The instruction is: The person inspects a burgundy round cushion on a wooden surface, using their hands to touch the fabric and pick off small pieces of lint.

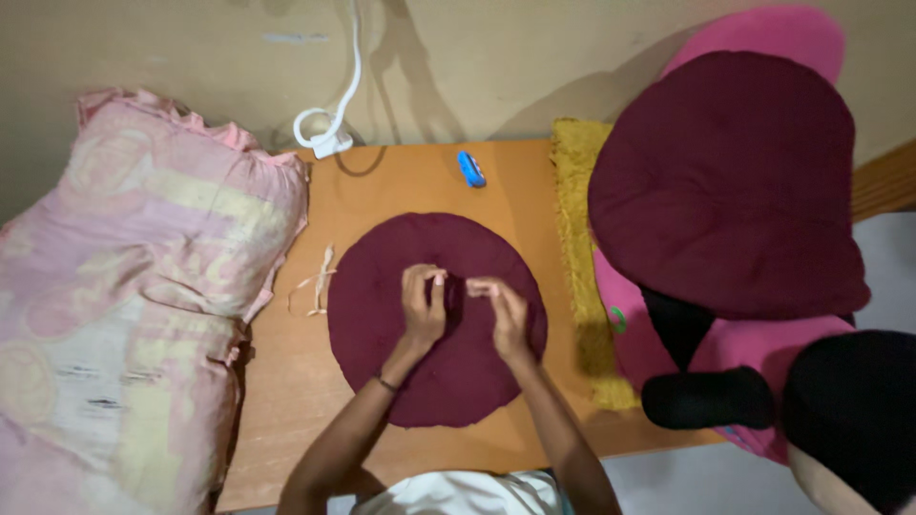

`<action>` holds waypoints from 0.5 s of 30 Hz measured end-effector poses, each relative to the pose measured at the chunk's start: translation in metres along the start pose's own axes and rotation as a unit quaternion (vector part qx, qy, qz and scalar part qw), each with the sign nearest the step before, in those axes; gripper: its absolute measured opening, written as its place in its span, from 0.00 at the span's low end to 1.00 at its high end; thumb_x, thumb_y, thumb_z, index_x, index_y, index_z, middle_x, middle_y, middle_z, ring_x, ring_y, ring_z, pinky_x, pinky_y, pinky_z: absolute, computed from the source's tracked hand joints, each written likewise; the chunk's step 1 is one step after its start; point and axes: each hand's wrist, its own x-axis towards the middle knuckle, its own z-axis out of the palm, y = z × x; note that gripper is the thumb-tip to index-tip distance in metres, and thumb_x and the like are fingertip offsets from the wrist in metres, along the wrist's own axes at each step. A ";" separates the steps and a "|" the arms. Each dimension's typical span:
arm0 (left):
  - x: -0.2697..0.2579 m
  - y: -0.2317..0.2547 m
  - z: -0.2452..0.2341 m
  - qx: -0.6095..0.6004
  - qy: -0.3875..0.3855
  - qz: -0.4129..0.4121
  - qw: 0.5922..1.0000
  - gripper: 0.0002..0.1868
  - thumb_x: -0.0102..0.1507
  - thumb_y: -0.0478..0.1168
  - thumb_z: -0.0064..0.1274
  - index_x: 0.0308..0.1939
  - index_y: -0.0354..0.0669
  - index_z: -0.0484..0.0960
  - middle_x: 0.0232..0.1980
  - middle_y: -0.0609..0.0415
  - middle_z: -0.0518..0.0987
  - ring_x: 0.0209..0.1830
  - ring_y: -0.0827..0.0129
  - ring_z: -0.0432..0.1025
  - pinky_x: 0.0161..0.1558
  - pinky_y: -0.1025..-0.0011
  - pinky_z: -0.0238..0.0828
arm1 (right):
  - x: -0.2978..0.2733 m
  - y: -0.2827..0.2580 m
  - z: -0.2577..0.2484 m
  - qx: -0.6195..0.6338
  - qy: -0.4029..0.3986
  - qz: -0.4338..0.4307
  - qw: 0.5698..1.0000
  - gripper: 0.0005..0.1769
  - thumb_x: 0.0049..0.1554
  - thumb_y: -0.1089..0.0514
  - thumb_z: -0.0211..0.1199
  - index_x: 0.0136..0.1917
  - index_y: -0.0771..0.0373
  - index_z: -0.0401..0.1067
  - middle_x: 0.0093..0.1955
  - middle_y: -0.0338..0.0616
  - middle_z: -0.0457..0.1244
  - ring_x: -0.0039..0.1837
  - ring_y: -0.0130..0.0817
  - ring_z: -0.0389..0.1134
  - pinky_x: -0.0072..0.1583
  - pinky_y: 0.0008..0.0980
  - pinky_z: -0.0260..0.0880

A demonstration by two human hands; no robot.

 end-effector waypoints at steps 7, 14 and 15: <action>0.018 -0.030 -0.002 0.019 0.049 0.060 0.997 0.07 0.71 0.35 0.42 0.43 0.39 0.77 0.43 0.46 0.77 0.49 0.57 0.72 0.56 0.59 0.71 | -0.018 0.073 0.005 -0.011 0.004 0.137 0.991 0.20 0.69 0.55 0.48 0.54 0.71 0.76 0.51 0.53 0.71 0.53 0.37 0.74 0.58 0.36 0.77; -0.013 -0.058 -0.005 0.066 -0.034 0.016 0.997 0.06 0.70 0.34 0.46 0.44 0.37 0.78 0.44 0.45 0.78 0.49 0.56 0.71 0.54 0.57 0.68 | -0.015 0.056 0.008 0.028 0.017 0.154 0.988 0.19 0.70 0.55 0.48 0.53 0.70 0.76 0.50 0.52 0.71 0.52 0.36 0.73 0.57 0.37 0.76; -0.014 -0.061 -0.005 0.079 -0.053 0.026 0.995 0.06 0.70 0.34 0.46 0.44 0.37 0.78 0.44 0.46 0.79 0.49 0.56 0.71 0.54 0.57 0.68 | -0.011 0.051 0.009 0.022 0.016 0.152 0.988 0.20 0.70 0.54 0.48 0.53 0.69 0.76 0.50 0.52 0.71 0.52 0.36 0.73 0.57 0.37 0.76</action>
